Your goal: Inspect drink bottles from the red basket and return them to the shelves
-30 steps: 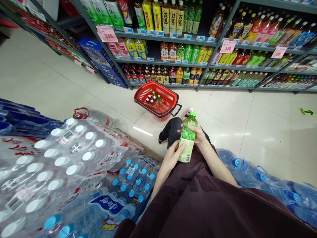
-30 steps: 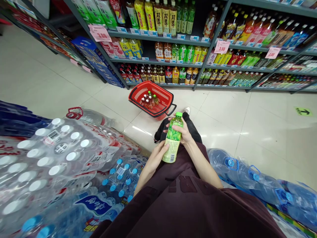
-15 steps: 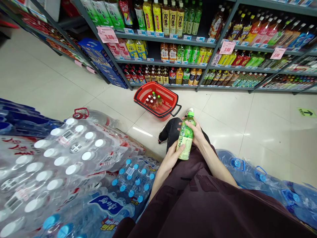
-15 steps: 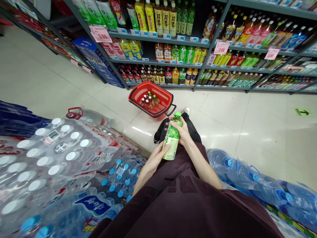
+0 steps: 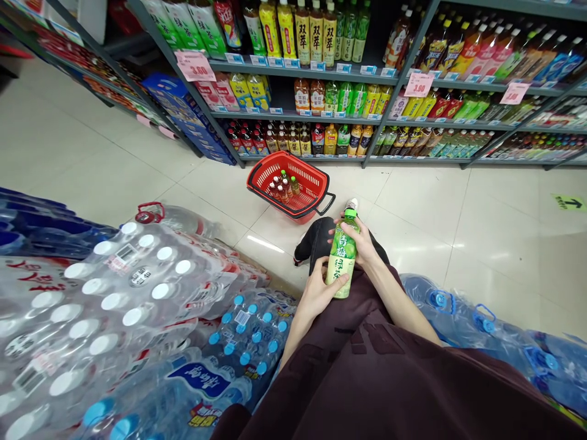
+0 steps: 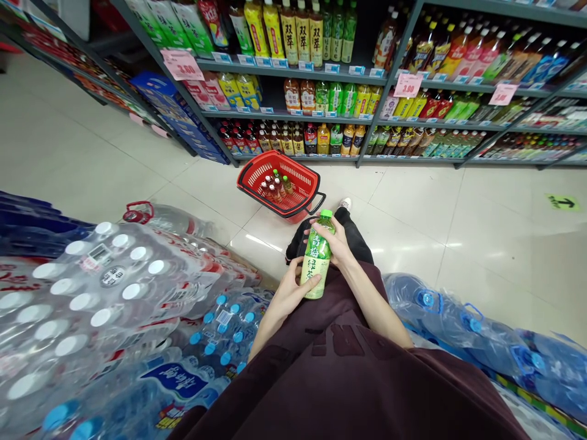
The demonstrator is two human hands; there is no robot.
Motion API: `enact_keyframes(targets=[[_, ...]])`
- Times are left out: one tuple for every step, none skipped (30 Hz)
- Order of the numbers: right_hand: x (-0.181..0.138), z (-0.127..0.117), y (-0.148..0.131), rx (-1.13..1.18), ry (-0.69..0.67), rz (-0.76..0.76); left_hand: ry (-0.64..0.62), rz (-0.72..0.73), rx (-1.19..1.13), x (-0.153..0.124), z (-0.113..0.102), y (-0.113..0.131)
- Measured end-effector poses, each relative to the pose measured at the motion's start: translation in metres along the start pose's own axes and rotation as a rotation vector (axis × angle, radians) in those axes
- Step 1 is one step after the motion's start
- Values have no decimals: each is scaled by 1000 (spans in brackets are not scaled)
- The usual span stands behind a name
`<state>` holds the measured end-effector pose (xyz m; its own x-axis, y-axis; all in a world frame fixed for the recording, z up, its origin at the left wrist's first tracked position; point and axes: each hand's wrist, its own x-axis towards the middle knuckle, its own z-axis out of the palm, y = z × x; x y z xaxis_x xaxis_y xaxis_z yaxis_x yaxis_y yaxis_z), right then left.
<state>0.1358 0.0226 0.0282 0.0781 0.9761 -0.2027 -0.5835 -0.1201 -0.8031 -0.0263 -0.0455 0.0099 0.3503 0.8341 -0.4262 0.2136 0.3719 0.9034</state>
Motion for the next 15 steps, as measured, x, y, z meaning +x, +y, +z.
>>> enact_keyframes(targets=[[0,0,1,21,-11,7,2,-2,-1,-1,0,2],[0,0,1,43,-23,17,-2,-1,-9,-2,0,5],[0,1,2,62,-36,31,-18,4,-30,-3,1,7],[0,2,2,76,-54,47,-46,12,-74,-4,1,10],[-1,3,3,85,-74,63,-79,20,-146,-5,2,12],[-3,5,3,90,-97,76,-107,23,-243,-6,4,13],[-5,8,3,92,-120,85,-125,18,-356,-7,5,14],[-7,11,3,91,-139,86,-125,0,-476,-8,7,14],[-10,13,4,87,-155,80,-114,-32,-586,-9,8,14],[-13,16,4,78,-164,70,-103,-76,-676,-9,10,14],[-15,18,4,65,-172,64,-97,-118,-742,-10,10,13],[-17,20,4,47,-180,62,-94,-146,-783,-10,11,13],[-18,22,4,22,-188,63,-89,-153,-805,-10,11,12],[-19,24,4,-11,-193,60,-77,-139,-810,-11,10,12],[-20,26,4,-58,-188,41,-58,-106,-806,-11,10,12]])
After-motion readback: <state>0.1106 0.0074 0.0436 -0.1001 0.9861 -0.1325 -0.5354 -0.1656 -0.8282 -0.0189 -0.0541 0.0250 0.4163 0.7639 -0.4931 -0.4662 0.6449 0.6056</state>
